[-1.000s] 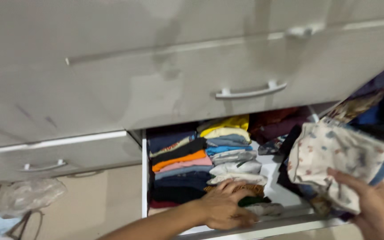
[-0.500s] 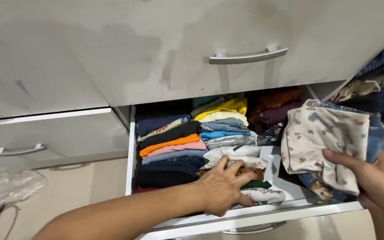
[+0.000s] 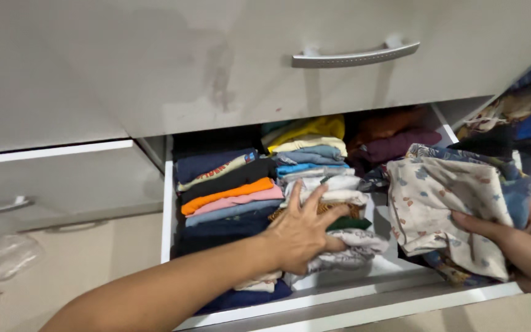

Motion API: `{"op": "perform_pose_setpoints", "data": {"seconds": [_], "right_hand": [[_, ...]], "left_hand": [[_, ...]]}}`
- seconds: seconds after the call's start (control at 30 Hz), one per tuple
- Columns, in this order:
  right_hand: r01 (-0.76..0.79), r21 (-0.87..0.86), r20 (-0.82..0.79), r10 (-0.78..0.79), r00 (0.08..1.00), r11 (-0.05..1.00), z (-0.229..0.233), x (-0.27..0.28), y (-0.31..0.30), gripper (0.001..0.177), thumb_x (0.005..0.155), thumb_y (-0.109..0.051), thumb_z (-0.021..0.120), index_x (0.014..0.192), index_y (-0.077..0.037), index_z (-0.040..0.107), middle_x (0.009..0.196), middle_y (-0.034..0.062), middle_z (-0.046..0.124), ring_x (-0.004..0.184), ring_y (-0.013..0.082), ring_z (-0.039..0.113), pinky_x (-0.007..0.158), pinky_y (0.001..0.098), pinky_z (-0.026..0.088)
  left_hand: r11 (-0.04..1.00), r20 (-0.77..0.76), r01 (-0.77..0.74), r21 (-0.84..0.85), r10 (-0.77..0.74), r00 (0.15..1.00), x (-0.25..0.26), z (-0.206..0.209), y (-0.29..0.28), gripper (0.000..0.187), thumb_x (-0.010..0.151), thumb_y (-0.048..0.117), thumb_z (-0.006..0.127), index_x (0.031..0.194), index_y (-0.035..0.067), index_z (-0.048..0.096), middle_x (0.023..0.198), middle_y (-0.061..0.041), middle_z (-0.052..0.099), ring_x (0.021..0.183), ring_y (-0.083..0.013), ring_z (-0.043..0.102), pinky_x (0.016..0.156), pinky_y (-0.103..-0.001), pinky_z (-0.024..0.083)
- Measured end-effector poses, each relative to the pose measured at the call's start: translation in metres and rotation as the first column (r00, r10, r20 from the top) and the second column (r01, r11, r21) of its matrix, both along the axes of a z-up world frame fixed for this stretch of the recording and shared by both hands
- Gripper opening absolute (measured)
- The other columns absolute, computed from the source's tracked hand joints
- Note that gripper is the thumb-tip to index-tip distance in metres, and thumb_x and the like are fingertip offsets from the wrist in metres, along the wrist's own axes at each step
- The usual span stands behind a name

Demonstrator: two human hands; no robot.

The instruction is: The person irons several items of clothing including a green shirt and grey shorts, then folds them by hand and places them into a dresser drawer with other folded clothes.

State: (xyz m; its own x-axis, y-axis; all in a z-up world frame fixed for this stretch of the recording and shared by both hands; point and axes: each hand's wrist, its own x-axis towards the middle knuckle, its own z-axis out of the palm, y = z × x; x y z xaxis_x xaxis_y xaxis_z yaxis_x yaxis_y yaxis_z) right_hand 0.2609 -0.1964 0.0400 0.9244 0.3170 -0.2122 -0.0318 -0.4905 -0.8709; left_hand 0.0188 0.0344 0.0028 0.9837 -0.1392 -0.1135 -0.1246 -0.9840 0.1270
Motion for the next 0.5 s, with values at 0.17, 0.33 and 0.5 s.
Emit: {"op": "perform_pose_setpoints", "data": {"seconds": [0.17,0.33,0.5], "right_hand": [[-0.188,-0.011,0.504,0.168,0.847,0.982,-0.006,-0.018,-0.008,0.056,0.075,-0.003,0.085,0.127,-0.001,0.065,0.111,0.0211,0.075,0.095,0.0327,0.073,0.080,0.0469,0.062],[-0.455,-0.210,0.845,0.394,0.361,0.866,0.030,-0.065,0.007,0.067,0.065,-0.005,0.085,0.129,-0.003,0.066,0.118,0.0216,0.073,0.106,0.0347,0.070,0.086,0.0426,0.059],[-0.767,-0.536,0.532,0.846,0.018,0.354,0.045,-0.096,0.030,0.078,0.054,-0.007,0.084,0.130,-0.005,0.066,0.126,0.0221,0.071,0.117,0.0367,0.067,0.093,0.0383,0.056]], "left_hand": [[0.999,0.046,-0.033,-0.013,0.034,0.998,0.002,0.003,0.006,0.071,0.062,0.029,0.084,0.129,0.046,0.066,0.159,-0.013,0.028,0.150,-0.0541,0.012,0.110,-0.086,0.004],[0.999,-0.061,-0.040,-0.002,0.040,0.997,0.007,0.002,0.011,0.083,0.058,0.038,0.085,0.137,0.048,0.061,0.158,-0.014,0.026,0.149,-0.0510,0.007,0.110,-0.085,0.002],[0.980,-0.135,0.010,0.200,0.018,0.991,0.004,0.001,0.012,0.074,0.071,0.056,0.073,0.137,0.022,0.068,0.150,-0.011,0.048,0.156,-0.0488,-0.001,0.112,-0.084,-0.002]]}}
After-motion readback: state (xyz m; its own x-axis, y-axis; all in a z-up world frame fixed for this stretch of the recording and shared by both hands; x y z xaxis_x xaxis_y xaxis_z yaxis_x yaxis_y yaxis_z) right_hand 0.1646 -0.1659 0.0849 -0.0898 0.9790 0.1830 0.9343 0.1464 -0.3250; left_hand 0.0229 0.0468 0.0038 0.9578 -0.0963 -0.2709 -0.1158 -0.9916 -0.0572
